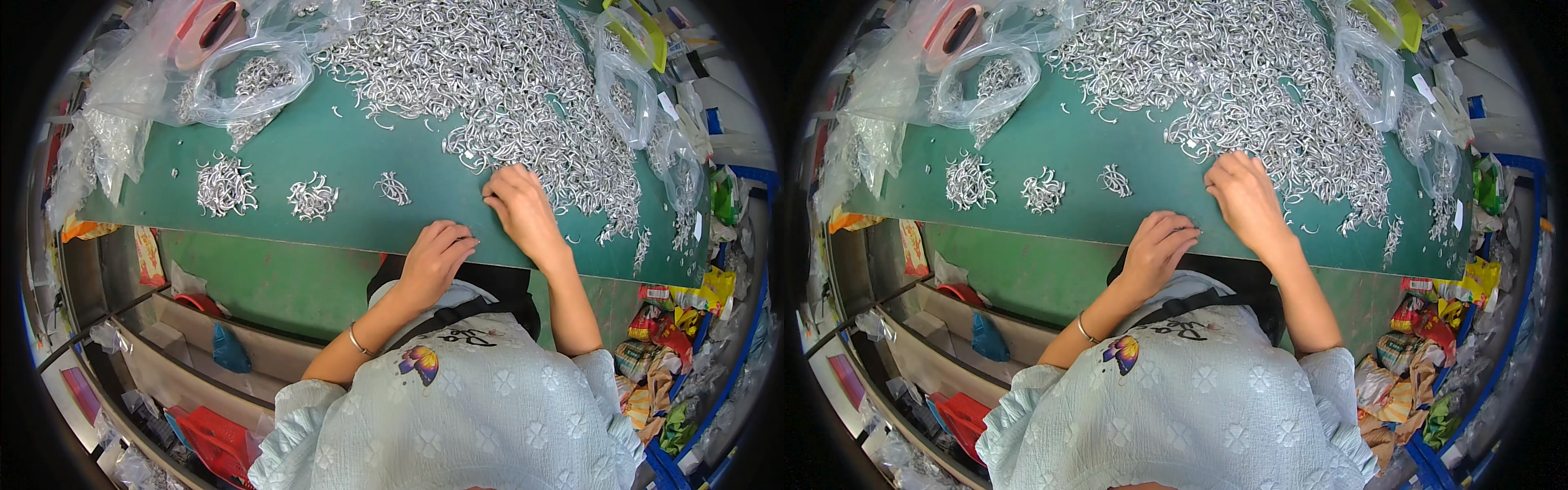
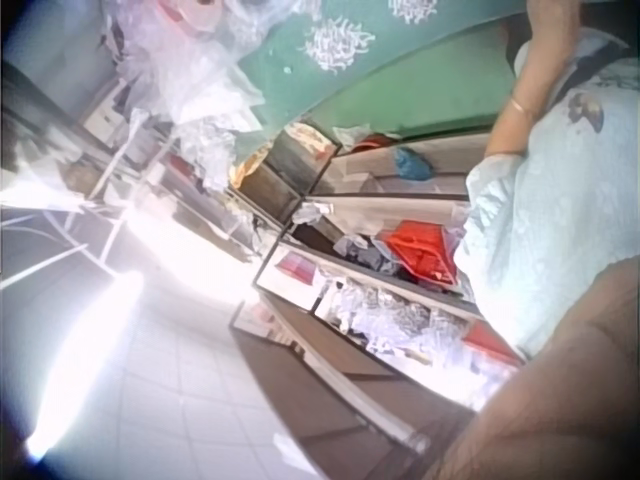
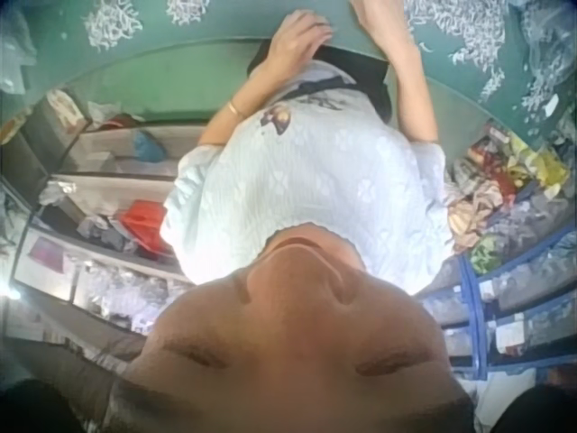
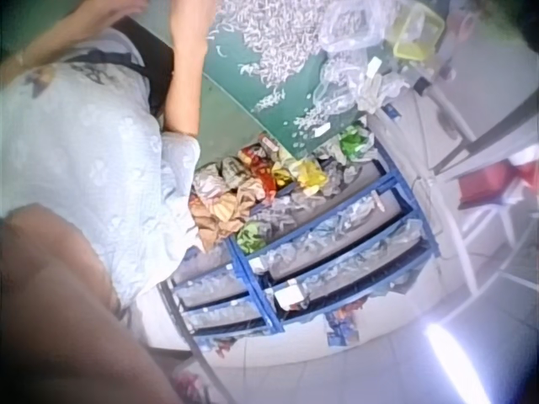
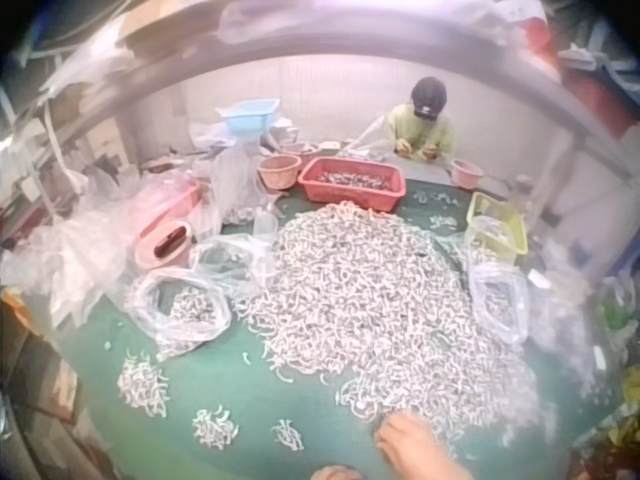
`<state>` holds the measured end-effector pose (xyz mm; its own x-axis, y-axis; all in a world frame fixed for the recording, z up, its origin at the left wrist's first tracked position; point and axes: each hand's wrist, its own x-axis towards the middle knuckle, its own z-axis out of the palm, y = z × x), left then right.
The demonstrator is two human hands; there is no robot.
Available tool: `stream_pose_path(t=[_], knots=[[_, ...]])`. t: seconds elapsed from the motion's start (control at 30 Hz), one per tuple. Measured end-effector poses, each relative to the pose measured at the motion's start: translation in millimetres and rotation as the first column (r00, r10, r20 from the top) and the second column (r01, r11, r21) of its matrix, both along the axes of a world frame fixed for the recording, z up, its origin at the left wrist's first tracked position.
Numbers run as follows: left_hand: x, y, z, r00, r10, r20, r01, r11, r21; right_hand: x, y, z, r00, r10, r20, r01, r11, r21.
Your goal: The person sorts small metal hooks from a large pile on a table, organizing them into clusters and placing them into plastic bags.
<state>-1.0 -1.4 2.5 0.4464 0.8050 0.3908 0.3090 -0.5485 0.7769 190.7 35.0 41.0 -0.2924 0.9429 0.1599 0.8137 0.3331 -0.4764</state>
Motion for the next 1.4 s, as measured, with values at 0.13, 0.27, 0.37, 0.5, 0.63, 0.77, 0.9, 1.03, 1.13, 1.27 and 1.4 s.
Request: stream_pose_path(t=[0.13,0.27,0.37,0.5,0.63,0.77,0.9,1.03,1.13,1.27,1.4], knots=[[1,1,3,1.0,0.001,-0.012,-0.001,1.0,-0.002,-14,18,8,0.999,-0.007,0.051,-0.006,0.97,0.244],[1,2,2,1.0,-0.011,-0.008,0.011,1.0,0.001,-7,29,-29,0.992,-0.005,0.125,-0.03,0.961,0.274],[0,1,2,1.0,0.01,-0.01,-0.01,1.0,-0.004,14,30,-26,0.977,-0.072,0.199,-0.004,0.933,0.359],[2,1,1,1.0,0.013,0.004,-0.013,1.0,0.011,33,26,-20,0.964,-0.214,0.161,0.125,0.891,0.436],[2,2,1,1.0,0.001,0.011,-0.001,1.0,0.01,44,21,-12,0.944,-0.329,0.024,0.297,0.879,0.372],[1,3,1,1.0,-0.005,0.006,0.005,1.0,0.013,45,21,-9,0.92,-0.389,-0.049,0.383,0.862,0.333],[1,3,2,1.0,-0.002,0.002,0.002,1.0,0.014,42,21,-10,0.894,-0.43,-0.121,0.447,0.851,0.276],[1,4,1,1.0,-0.003,-0.005,0.003,1.0,0.011,12,15,-14,0.877,-0.445,0.18,0.364,0.862,0.353],[1,4,2,1.0,-0.005,-0.007,0.005,1.0,0.023,16,14,-23,0.883,-0.399,0.247,0.302,0.886,0.353],[2,5,0,1.0,0.016,0.01,-0.017,0.999,0.037,41,21,-24,0.934,-0.325,0.151,0.262,0.907,0.331],[6,7,-4,0.999,0.031,0.02,-0.032,0.997,0.071,56,32,-17,0.933,-0.356,-0.049,0.356,0.898,0.258]])
